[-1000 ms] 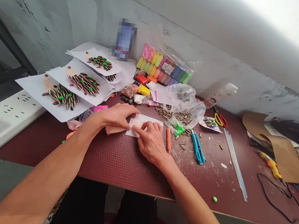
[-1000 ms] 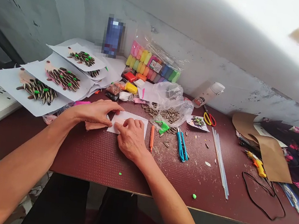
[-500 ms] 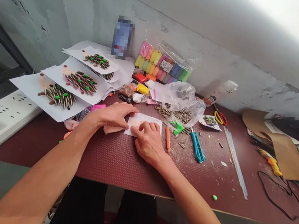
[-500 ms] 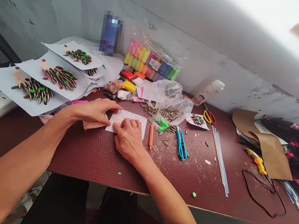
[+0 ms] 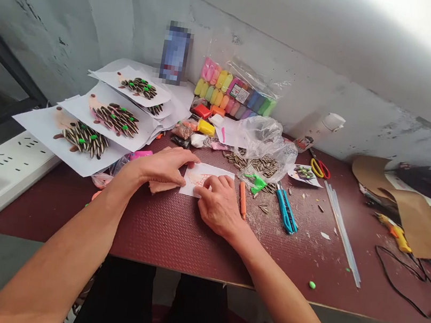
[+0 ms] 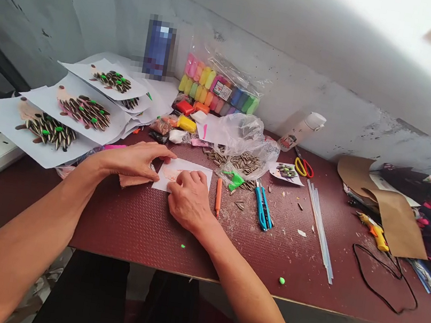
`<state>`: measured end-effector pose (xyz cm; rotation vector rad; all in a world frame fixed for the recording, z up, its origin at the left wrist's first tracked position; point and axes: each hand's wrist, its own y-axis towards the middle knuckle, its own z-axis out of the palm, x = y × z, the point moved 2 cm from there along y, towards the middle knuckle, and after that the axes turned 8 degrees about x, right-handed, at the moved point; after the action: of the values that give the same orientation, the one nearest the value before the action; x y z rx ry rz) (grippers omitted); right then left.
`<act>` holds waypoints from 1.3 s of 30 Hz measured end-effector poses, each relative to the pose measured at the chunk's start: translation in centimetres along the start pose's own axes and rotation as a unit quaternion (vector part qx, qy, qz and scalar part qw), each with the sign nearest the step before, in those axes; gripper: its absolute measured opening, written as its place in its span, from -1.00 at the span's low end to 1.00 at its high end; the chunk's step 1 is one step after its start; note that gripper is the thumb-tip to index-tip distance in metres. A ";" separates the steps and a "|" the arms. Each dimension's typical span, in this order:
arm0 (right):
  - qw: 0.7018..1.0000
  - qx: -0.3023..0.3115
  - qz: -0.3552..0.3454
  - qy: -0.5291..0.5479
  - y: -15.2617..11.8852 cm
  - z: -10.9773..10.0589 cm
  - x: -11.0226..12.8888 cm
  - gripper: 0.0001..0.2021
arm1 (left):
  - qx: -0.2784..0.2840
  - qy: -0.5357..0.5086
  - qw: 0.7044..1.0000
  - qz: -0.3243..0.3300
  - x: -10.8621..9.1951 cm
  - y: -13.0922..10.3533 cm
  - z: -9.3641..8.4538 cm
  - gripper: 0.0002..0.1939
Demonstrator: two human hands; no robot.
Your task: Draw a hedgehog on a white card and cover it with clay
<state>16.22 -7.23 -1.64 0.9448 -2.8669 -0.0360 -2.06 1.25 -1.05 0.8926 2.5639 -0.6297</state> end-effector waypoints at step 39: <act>0.995 -0.025 0.094 0.006 0.2 0.0 -1.7 -0.72 | -0.035 -0.031 0.999 0.012 -0.7 -0.4 0.0 -0.39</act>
<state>17.49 -6.06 -1.78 0.6612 -2.9157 -0.0847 -1.80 0.65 -0.60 0.8648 2.5002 -0.5497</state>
